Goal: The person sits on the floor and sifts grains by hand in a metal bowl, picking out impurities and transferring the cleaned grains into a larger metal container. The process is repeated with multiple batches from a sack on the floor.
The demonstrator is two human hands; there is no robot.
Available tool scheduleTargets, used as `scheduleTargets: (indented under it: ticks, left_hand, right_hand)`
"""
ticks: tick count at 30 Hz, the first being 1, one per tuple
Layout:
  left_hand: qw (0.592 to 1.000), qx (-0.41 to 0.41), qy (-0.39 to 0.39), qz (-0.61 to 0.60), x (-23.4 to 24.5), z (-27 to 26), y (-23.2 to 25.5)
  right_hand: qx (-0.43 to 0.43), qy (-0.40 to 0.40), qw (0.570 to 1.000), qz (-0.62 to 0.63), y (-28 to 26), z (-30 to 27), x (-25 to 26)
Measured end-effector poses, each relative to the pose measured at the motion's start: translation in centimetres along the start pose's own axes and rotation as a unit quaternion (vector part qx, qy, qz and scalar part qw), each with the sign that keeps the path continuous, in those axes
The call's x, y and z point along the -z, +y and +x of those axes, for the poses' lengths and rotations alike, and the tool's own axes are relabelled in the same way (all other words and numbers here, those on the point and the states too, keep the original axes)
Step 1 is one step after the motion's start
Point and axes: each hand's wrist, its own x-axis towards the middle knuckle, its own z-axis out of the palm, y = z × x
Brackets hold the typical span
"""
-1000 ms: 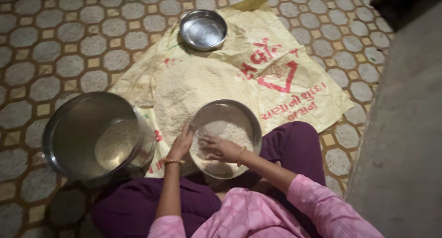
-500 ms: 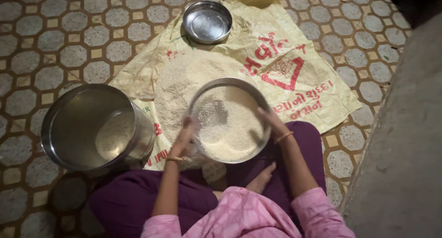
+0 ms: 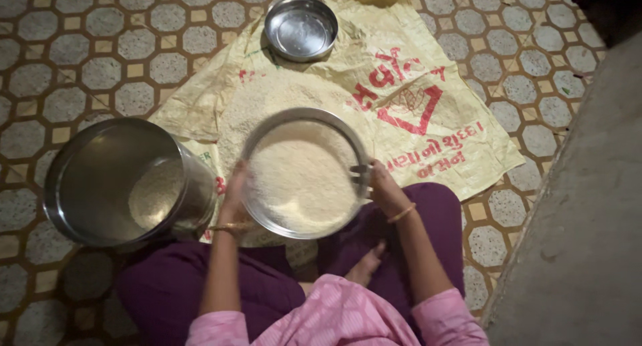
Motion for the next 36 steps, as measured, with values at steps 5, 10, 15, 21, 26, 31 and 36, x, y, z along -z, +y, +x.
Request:
scheduleTargets:
  ticks: [5,10,15,21,26,31,36]
  left_hand:
    - [0.994,-0.039,-0.056,0.084,-2.7,-1.8,-0.3]
    - [0.957,-0.147,-0.104,0.228,-7.0,-2.8,-1.9]
    - [0.988,-0.036,-0.102,0.115,-3.3,-3.4,0.3]
    - [0.973,-0.067,-0.173,0.135,-3.0,-4.3,-0.1]
    - [0.970,-0.055,-0.137,0.193,-2.9,-3.2,-0.4]
    - [0.962,-0.057,-0.127,0.233,-2.9,-2.9,-1.2]
    - [0.961,-0.031,-0.104,0.254,-2.9,-2.9,-0.7]
  right_hand:
    - [0.039,0.015,0.991,0.128,0.4,0.7,1.9]
    - [-0.081,0.109,0.986,0.100,0.5,0.2,4.0]
    - [-0.137,0.048,0.988,-0.055,0.7,-1.7,2.9]
    - [-0.061,0.006,0.929,-0.365,-2.5,-4.3,1.4]
    - [0.103,0.173,0.890,-0.408,-6.9,-5.1,-0.7]
    - [0.077,0.035,0.902,-0.423,-5.9,-4.2,-4.2]
    - [0.049,-0.200,0.877,-0.434,-0.4,-5.4,-10.6]
